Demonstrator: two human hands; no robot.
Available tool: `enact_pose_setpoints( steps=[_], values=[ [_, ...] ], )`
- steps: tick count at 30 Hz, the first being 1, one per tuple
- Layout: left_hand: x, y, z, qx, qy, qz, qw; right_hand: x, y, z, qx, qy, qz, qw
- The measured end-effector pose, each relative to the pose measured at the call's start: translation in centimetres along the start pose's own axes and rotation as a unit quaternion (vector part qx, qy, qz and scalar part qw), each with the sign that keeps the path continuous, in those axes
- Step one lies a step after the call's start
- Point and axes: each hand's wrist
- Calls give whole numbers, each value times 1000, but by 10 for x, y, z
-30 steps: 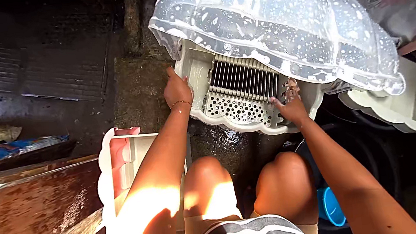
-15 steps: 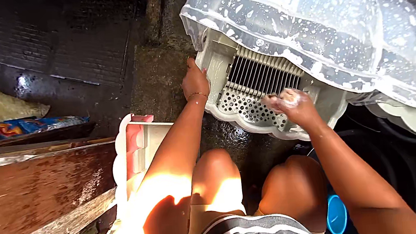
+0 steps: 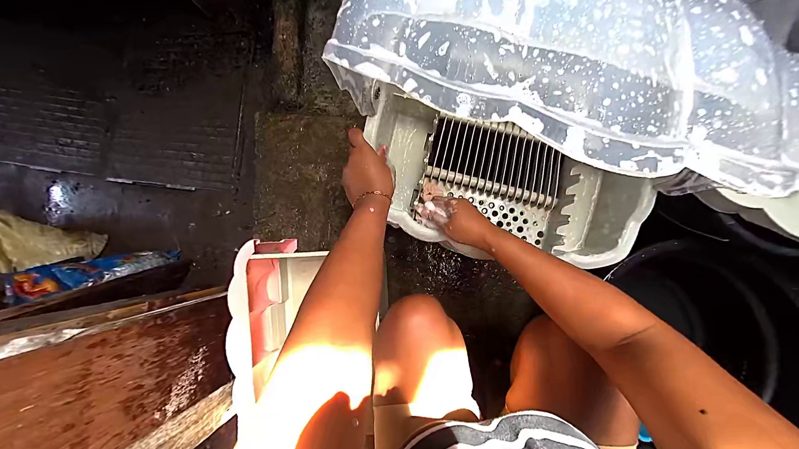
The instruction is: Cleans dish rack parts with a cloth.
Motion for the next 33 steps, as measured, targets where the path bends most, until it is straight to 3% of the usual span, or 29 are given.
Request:
enact_pose_setpoints(
  steps=[5,7,11,14,17,20,22,25,27,29,33],
  values=[
    [-1,-1,2,-12,-6,13,1000,-26,23,-14,94,40,53,993],
    [-2,-5,2,-12,-1,12,1000,-36,44,-20,119,38,35,992],
    [-1,-6,3,-10,3,13,1000,-46,40,-15,57,-41,-59,996],
    [-1,-6,5,4,18,3,1000,-13,6,-12,-1,-27,-35,999],
    [1,-4,2,5,14,-1,1000,6,4,-6,39,-1,-54,998],
    [0,-1,3,-3,11,8,1000,-7,25,-30,103,26,-4,994],
    [-2,-2,3,-1,10,10,1000,-26,51,-42,102,140,60,983],
    [-2,-1,1,-2,9,15,1000,-68,85,-22,193,352,170,900],
    [-1,0,3,-4,5,14,1000,-78,93,-17,261,383,200,863],
    [-3,-3,2,-1,7,10,1000,-80,92,-11,299,338,193,871],
    [0,-2,2,-2,2,9,1000,-62,70,-37,247,283,168,911]
  ],
)
Point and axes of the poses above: each hand's wrist, its own y-axis away from the middle knuckle, its own x-axis out of the palm, z = x × y, and after that the axes turned 5 degrees about y, right-handed
